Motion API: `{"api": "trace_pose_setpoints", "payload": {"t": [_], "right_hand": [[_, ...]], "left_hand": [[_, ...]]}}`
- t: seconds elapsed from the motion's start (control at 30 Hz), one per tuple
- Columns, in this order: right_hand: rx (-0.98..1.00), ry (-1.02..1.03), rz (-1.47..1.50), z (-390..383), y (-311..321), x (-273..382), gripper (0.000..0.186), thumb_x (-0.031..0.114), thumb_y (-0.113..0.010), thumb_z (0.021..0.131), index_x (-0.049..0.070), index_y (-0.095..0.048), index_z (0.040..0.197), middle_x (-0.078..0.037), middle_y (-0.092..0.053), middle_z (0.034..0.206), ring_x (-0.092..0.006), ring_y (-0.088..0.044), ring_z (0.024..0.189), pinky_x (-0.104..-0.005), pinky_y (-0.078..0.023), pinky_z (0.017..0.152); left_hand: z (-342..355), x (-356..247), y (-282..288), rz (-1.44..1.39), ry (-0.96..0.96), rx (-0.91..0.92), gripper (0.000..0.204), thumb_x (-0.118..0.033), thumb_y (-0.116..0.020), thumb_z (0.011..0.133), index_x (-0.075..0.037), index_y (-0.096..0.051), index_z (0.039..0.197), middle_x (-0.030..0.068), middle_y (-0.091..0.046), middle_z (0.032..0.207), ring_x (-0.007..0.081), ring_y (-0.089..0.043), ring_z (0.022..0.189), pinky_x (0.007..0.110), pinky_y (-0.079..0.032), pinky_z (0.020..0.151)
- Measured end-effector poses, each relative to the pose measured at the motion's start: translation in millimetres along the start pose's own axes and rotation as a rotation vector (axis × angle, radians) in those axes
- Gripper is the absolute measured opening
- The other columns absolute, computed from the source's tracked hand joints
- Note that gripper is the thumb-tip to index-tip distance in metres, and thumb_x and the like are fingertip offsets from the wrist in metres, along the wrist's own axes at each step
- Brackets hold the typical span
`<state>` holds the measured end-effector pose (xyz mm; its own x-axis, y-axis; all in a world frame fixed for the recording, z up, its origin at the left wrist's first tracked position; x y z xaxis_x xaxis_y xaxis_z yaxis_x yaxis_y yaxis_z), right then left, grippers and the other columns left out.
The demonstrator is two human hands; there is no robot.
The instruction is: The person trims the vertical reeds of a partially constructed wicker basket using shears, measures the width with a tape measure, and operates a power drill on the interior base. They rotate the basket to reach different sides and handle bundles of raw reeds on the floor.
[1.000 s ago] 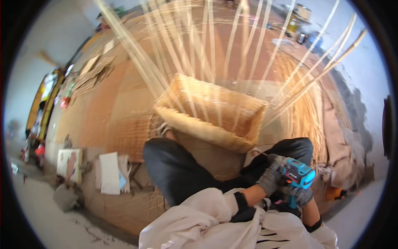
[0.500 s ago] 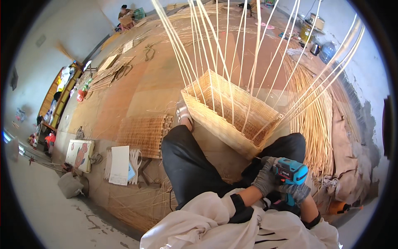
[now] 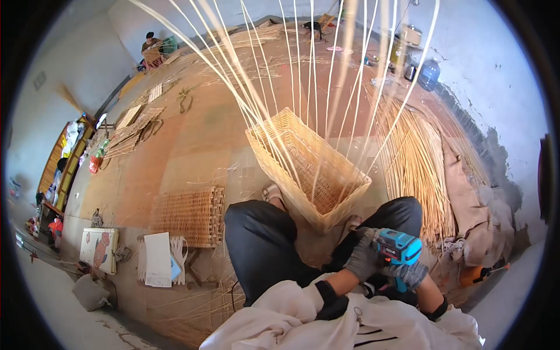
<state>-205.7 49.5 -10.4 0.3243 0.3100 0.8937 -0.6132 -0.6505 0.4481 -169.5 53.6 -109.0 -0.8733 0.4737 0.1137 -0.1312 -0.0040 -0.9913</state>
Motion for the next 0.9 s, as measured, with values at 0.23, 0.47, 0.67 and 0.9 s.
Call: {"api": "trace_pose_setpoints", "payload": {"t": [0.23, 0.47, 0.67, 0.9], "right_hand": [[0.111, 0.215, -0.167, 19.6, -22.4, -34.3, 0.058, 0.016, -0.063, 0.066, 0.006, -0.042, 0.119, -0.011, -0.045, 0.118, -0.0270, -0.043, 0.107, -0.0314, -0.032, 0.093], [0.008, -0.030, 0.180, -3.6, -7.9, -28.3, 0.043, 0.010, -0.046, 0.082, 0.003, -0.035, 0.122, -0.011, -0.043, 0.120, -0.0209, -0.043, 0.109, -0.0300, -0.033, 0.095], [0.059, -0.266, -0.080, 10.4, 1.2, -1.8, 0.049, 0.007, -0.055, 0.077, 0.004, -0.037, 0.122, -0.009, -0.044, 0.119, -0.0199, -0.045, 0.106, -0.0304, -0.035, 0.093], [0.177, -0.499, 0.013, 51.3, 2.7, -39.1, 0.061, 0.010, -0.073, 0.060, 0.009, -0.045, 0.115, -0.006, -0.050, 0.110, -0.0214, -0.046, 0.100, -0.0324, -0.034, 0.090]], "left_hand": [[-19.4, -24.6, 9.3, 0.363, -0.161, -0.178, 0.049, -0.052, -0.032, 0.083, -0.017, -0.042, 0.115, 0.0064, -0.045, 0.118, 0.0260, -0.038, 0.111, 0.046, -0.026, 0.095], [-4.3, -0.3, 7.1, -0.089, -0.023, 0.109, 0.044, -0.046, -0.026, 0.086, -0.016, -0.039, 0.117, 0.0046, -0.040, 0.122, 0.0228, -0.032, 0.114, 0.042, -0.020, 0.099], [-6.8, -1.7, -20.9, -0.838, 0.132, 0.409, 0.045, -0.043, -0.021, 0.088, -0.014, -0.034, 0.120, 0.0034, -0.036, 0.125, 0.0202, -0.030, 0.116, 0.038, -0.019, 0.100], [5.3, -48.4, -22.4, -0.200, -0.130, -0.162, 0.050, -0.050, -0.023, 0.086, -0.015, -0.037, 0.119, 0.0042, -0.041, 0.121, 0.0227, -0.037, 0.110, 0.038, -0.027, 0.096]]}}
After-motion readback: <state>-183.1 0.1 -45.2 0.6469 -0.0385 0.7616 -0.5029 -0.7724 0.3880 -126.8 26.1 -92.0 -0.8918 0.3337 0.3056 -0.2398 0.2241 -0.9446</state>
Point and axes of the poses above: each hand's wrist, its own z-axis towards the middle knuckle, its own y-axis out of the back of the hand, x = y × z, the point moved 7 cm from there along z, towards the middle knuckle
